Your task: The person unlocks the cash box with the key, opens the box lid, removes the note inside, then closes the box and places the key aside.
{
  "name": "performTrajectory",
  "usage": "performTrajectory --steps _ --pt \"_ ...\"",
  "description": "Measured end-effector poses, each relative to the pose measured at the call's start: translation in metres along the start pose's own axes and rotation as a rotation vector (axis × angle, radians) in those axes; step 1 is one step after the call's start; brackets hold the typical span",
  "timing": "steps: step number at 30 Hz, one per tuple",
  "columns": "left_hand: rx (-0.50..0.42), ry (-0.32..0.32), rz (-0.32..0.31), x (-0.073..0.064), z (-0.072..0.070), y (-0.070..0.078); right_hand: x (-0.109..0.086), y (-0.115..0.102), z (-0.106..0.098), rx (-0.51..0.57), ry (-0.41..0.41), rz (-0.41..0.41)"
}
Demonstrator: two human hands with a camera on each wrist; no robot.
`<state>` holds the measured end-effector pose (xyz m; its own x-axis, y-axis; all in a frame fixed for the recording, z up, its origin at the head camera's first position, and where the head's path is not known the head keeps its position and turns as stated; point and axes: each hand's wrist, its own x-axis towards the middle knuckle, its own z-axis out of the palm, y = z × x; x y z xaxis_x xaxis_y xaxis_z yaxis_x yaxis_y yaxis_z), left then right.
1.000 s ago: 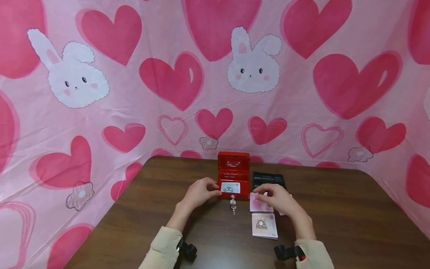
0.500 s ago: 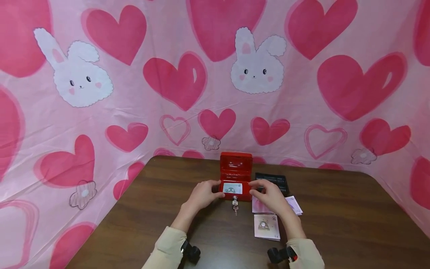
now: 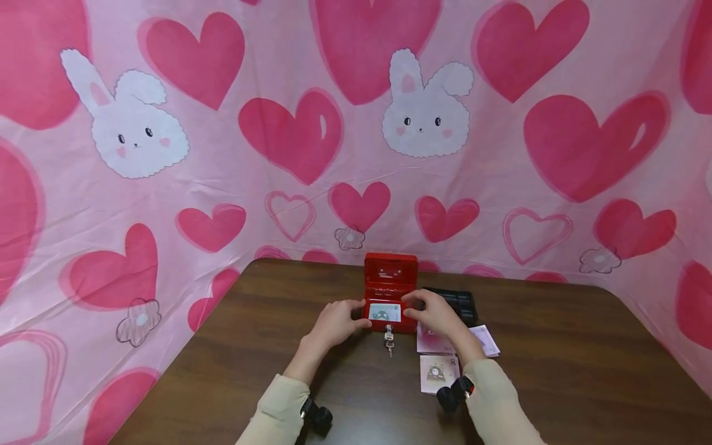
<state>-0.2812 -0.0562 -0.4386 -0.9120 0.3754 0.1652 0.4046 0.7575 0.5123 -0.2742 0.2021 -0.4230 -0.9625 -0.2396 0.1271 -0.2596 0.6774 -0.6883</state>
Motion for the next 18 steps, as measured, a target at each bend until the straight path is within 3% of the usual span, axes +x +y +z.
performTrajectory --steps 13,18 --pt "-0.021 -0.021 -0.008 -0.001 -0.002 0.001 0.015 0.010 0.007 -0.028 -0.031 0.018" --pt "-0.027 -0.010 -0.001 -0.002 -0.001 -0.001 0.021 0.008 0.011 -0.053 -0.038 -0.015"
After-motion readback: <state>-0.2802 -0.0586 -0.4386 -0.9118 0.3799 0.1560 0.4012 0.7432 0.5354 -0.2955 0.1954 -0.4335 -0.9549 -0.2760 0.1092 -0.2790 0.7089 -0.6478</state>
